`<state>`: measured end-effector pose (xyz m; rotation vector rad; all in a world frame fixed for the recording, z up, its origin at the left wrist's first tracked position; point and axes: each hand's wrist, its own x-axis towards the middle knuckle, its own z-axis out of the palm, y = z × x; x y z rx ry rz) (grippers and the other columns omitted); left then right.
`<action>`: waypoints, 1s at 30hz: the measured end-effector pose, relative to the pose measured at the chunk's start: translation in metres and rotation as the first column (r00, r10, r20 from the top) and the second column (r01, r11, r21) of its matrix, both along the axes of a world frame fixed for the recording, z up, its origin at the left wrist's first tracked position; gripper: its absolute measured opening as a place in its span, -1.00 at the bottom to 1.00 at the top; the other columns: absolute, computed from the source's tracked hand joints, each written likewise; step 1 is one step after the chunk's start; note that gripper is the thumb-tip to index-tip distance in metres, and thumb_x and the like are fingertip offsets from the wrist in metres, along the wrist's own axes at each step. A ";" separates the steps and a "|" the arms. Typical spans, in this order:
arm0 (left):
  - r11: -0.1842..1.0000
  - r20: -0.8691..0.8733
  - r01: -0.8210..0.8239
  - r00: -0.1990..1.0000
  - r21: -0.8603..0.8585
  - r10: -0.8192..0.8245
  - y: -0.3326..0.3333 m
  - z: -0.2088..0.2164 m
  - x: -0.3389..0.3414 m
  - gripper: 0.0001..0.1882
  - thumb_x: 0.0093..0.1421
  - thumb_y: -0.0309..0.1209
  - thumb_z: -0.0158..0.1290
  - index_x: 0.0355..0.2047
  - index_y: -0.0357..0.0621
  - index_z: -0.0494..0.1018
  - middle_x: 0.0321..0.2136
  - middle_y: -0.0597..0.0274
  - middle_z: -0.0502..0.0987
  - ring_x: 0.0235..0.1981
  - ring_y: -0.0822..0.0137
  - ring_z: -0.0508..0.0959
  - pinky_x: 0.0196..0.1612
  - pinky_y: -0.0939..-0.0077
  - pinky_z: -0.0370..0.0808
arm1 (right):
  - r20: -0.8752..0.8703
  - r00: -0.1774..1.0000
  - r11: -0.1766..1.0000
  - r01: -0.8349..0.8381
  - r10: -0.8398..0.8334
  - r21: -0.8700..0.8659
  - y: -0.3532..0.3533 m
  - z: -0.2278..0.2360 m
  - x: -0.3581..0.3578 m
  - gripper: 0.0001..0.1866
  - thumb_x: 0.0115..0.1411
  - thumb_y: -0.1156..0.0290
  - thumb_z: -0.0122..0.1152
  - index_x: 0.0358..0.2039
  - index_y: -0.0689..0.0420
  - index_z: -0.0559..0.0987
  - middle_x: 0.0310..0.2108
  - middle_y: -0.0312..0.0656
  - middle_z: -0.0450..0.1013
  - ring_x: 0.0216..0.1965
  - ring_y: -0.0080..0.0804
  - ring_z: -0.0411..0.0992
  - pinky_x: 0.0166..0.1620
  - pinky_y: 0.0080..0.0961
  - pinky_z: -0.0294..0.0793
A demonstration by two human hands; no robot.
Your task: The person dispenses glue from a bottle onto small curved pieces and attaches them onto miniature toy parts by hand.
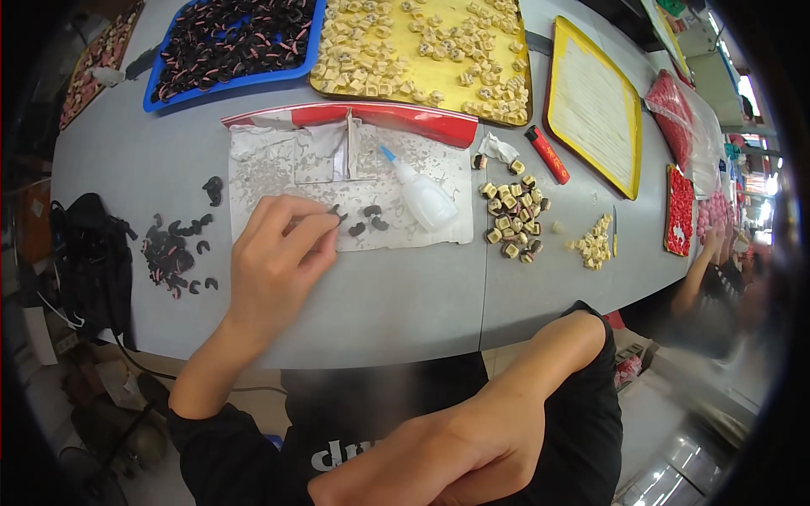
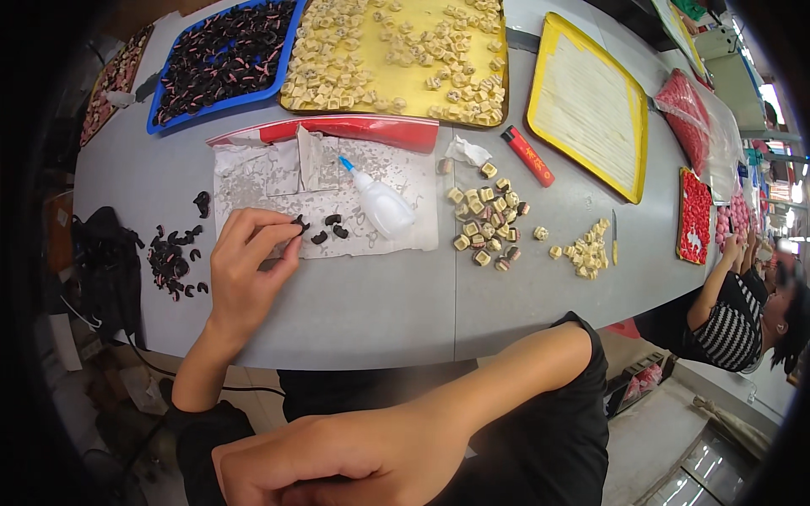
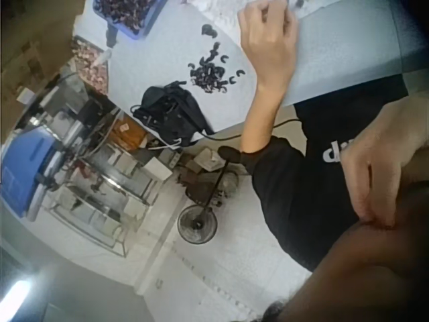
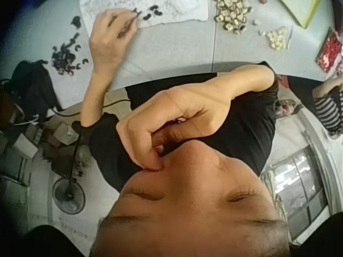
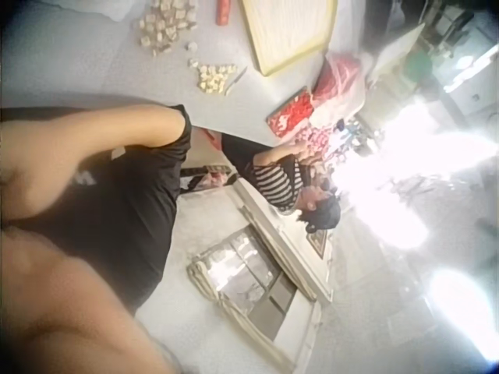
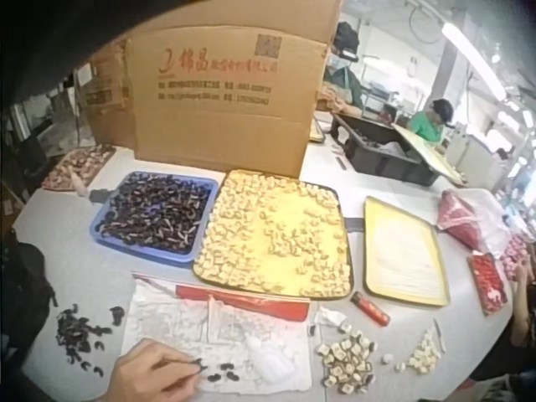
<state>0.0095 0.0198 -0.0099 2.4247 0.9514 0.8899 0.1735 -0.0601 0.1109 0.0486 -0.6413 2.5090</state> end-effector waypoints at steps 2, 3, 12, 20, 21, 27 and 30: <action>1.000 -0.009 -0.005 1.000 -0.003 0.005 0.001 0.003 -0.002 -0.77 -0.14 -0.66 0.20 -0.42 -0.15 0.50 -0.41 0.29 0.47 -0.40 0.28 0.47 -0.47 0.49 0.45 | -0.032 0.999 1.000 0.016 -0.017 -0.006 -0.001 -0.003 -0.001 -0.66 0.01 0.86 -0.26 -0.34 0.30 0.48 -0.29 -0.11 0.37 -0.31 -0.36 0.34 -0.31 -0.59 0.30; 1.000 -0.013 -0.006 1.000 -0.008 0.006 0.001 0.004 -0.003 -0.77 -0.14 -0.67 0.19 -0.43 -0.16 0.49 -0.41 0.29 0.47 -0.39 0.27 0.47 -0.48 0.49 0.45 | -0.034 0.999 1.000 0.015 -0.015 -0.005 -0.002 -0.004 -0.001 -0.66 0.01 0.86 -0.26 -0.34 0.30 0.48 -0.29 -0.11 0.37 -0.31 -0.36 0.34 -0.31 -0.59 0.30; 0.997 -0.053 0.013 0.998 -0.079 -0.018 0.002 0.014 -0.006 -0.72 -0.15 -0.64 0.21 -0.36 -0.16 0.50 -0.34 0.25 0.47 -0.30 0.22 0.46 -0.38 0.43 0.45 | -0.212 0.950 0.954 0.264 -0.231 0.144 0.002 -0.017 -0.002 -0.67 -0.02 0.89 -0.28 -0.41 0.29 0.45 -0.28 -0.06 0.36 -0.34 -0.37 0.34 -0.32 -0.58 0.32; 0.993 -0.014 0.118 0.993 0.002 -0.118 -0.006 -0.001 0.003 -0.75 -0.16 -0.61 0.24 -0.39 -0.21 0.52 -0.39 0.21 0.47 -0.35 0.20 0.47 -0.38 0.42 0.44 | 0.042 0.997 0.998 -0.065 0.065 0.000 0.007 0.000 0.000 -0.66 0.00 0.88 -0.22 -0.33 0.30 0.48 -0.29 -0.12 0.40 -0.33 -0.38 0.35 -0.32 -0.56 0.30; 0.989 -0.002 0.146 0.989 0.039 -0.146 -0.006 -0.004 0.004 -0.77 -0.15 -0.61 0.23 -0.41 -0.23 0.52 -0.40 0.20 0.47 -0.37 0.20 0.47 -0.38 0.42 0.44 | 0.038 0.997 0.998 -0.066 0.066 0.002 0.006 -0.001 0.000 -0.66 0.00 0.88 -0.22 -0.33 0.30 0.48 -0.29 -0.12 0.40 -0.33 -0.38 0.35 -0.32 -0.56 0.30; 0.976 0.032 0.175 0.983 0.127 -0.181 -0.009 -0.012 0.006 -0.79 -0.20 -0.61 0.15 -0.46 -0.28 0.48 -0.43 0.18 0.45 -0.37 0.21 0.49 -0.41 0.44 0.46 | 0.001 1.000 1.000 0.015 -0.015 -0.023 0.000 -0.009 -0.005 -0.69 -0.01 0.88 -0.20 -0.43 0.29 0.49 -0.33 -0.11 0.40 -0.31 -0.33 0.39 -0.30 -0.54 0.32; 0.952 -0.002 0.204 0.978 0.230 -0.209 -0.011 -0.014 0.009 -0.78 -0.24 -0.60 0.12 -0.48 -0.29 0.46 -0.43 0.19 0.44 -0.36 0.21 0.49 -0.39 0.45 0.47 | -0.038 0.999 0.997 0.025 -0.028 -0.070 -0.005 -0.009 -0.006 -0.69 -0.02 0.89 -0.20 -0.43 0.29 0.49 -0.33 -0.10 0.39 -0.31 -0.33 0.39 -0.29 -0.54 0.33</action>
